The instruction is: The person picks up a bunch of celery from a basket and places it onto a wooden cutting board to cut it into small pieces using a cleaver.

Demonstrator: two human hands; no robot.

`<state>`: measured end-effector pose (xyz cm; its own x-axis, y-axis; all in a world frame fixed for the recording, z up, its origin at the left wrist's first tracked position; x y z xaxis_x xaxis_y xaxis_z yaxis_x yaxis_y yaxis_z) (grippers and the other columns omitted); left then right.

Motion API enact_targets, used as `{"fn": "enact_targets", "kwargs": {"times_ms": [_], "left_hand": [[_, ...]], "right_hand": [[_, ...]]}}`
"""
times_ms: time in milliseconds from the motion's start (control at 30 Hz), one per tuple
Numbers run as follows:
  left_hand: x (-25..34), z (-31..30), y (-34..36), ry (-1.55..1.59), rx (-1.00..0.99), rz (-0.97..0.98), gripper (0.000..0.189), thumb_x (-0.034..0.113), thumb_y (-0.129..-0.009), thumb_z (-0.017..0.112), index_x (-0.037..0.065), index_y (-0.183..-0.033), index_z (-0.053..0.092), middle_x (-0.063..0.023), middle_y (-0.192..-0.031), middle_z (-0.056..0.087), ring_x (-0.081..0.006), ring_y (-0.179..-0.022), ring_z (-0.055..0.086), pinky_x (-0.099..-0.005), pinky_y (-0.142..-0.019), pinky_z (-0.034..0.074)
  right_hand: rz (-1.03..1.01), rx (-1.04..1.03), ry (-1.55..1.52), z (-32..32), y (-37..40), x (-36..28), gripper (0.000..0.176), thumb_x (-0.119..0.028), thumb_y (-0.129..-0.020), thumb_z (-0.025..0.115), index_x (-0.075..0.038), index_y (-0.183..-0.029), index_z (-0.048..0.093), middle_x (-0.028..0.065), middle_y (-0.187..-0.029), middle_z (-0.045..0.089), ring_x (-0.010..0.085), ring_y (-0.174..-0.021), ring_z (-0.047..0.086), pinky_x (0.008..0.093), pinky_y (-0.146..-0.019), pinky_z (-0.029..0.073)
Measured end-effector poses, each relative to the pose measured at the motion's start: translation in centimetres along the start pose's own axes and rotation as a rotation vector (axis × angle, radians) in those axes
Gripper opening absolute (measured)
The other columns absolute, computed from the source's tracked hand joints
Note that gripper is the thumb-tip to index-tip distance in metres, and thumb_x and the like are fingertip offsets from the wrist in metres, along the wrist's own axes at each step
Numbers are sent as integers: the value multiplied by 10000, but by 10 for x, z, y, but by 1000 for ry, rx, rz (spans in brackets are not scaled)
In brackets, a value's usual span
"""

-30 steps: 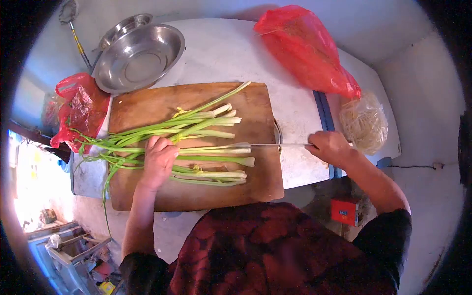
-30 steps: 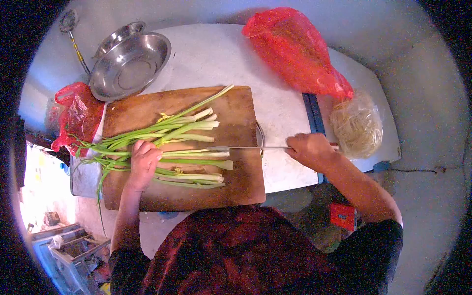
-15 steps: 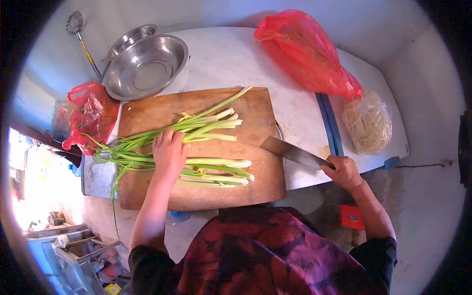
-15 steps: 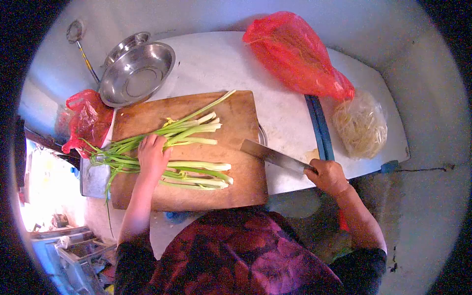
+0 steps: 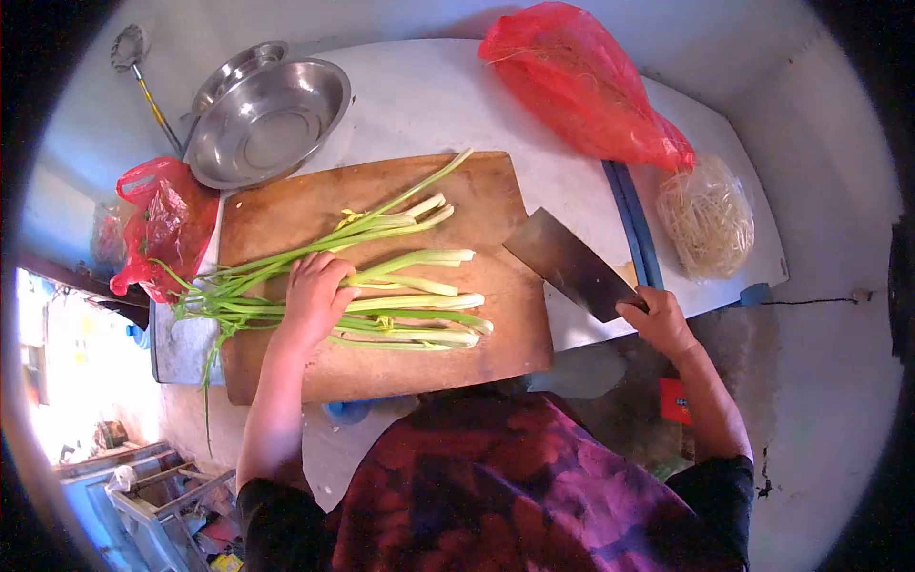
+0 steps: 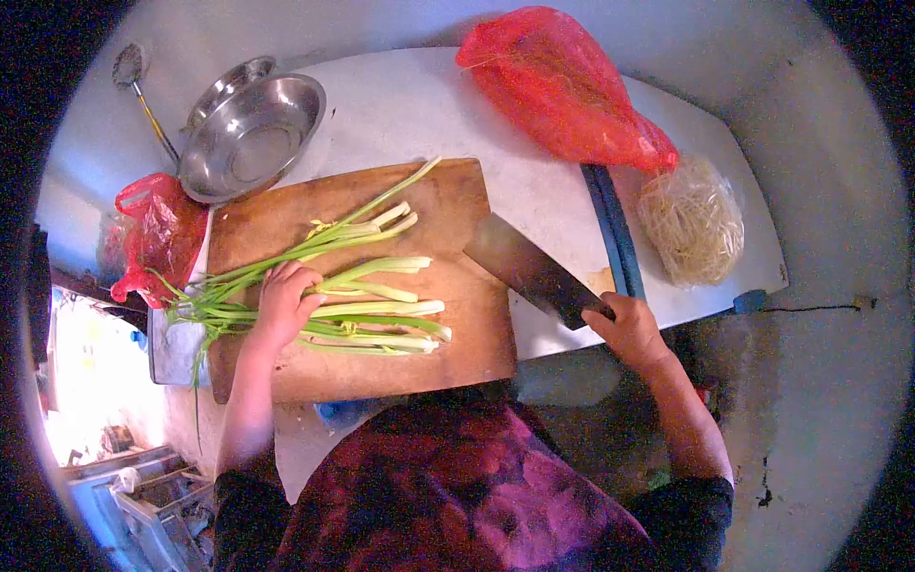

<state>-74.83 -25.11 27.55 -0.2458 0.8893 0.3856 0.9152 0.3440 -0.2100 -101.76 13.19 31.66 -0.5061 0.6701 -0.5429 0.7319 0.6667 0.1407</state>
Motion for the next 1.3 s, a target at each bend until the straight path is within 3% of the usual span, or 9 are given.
{"fn": "enact_targets", "kwargs": {"times_ms": [100,233,333,433,500,867,933,1167,1300], "left_hand": [[-1,0,1,-23,-27,-22,207,86,-718,652,65,-894,544,-113,-913,548,-317,-940,525,-439,-875,382],[-12,6,2,1,-19,-17,254,66,-728,642,49,-930,489,-141,-990,553,-340,-1014,512,-485,-996,338],[-27,19,0,134,86,-73,271,47,-750,623,36,-984,485,-148,-980,559,-348,-1005,523,-481,-948,345],[-23,20,-5,-46,233,44,313,67,-751,638,43,-1028,495,-152,-980,570,-348,-993,530,-481,-934,352],[-14,14,-6,4,184,-22,330,74,-737,651,52,-1035,512,-144,-965,583,-343,-977,535,-472,-917,362],[-22,18,-16,-27,133,-104,174,99,-718,658,59,-883,616,-112,-910,600,-303,-942,540,-407,-820,426],[-24,23,-19,-41,107,-127,158,116,-737,656,54,-875,612,-107,-917,599,-279,-915,550,-394,-826,435],[-13,-25,-11,822,101,-409,112,75,-822,623,2,-903,599,-34,-746,566,-95,-721,510,-253,-695,433],[1,-17,-1,617,9,-297,217,147,-830,642,43,-1019,652,-47,-804,595,-140,-730,549,-304,-723,461]], "right_hand": [[46,-23,-41,-1,0,-11,270,-211,-805,677,39,-760,587,81,-602,581,83,-602,519,316,-536,430],[-20,-61,50,-5,12,-42,269,-254,-796,691,-10,-732,600,147,-613,573,244,-535,552,371,-530,439],[-122,-80,95,-5,19,-66,255,-265,-789,692,-32,-730,608,151,-627,582,285,-550,575,379,-529,445],[-175,-93,145,-1,16,-79,246,-277,-790,680,-48,-735,607,156,-647,593,330,-588,596,400,-536,454],[-216,-81,197,2,12,-81,250,-283,-796,665,-50,-736,597,159,-655,598,351,-616,603,418,-542,458],[-504,126,548,26,-15,-120,216,-262,-793,646,-93,-703,547,98,-643,584,296,-593,614,414,-516,480],[-506,145,610,28,-20,-126,212,-270,-797,643,-96,-712,554,91,-647,591,290,-593,618,415,-516,482],[-366,83,444,42,-28,-100,273,-312,-810,628,-62,-717,569,143,-671,610,342,-627,613,437,-567,485],[-130,2,148,45,-32,-72,303,-337,-800,649,-37,-769,617,202,-692,609,385,-667,605,441,-597,468]]}}
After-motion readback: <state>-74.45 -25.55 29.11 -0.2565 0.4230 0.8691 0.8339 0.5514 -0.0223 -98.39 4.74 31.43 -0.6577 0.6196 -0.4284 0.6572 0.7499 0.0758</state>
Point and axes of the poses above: each hand's wrist, its own y-axis away from the middle knuckle, its own z-axis out of the palm, x = y × z, the point moved 2 cm from there along -y, towards the middle knuckle
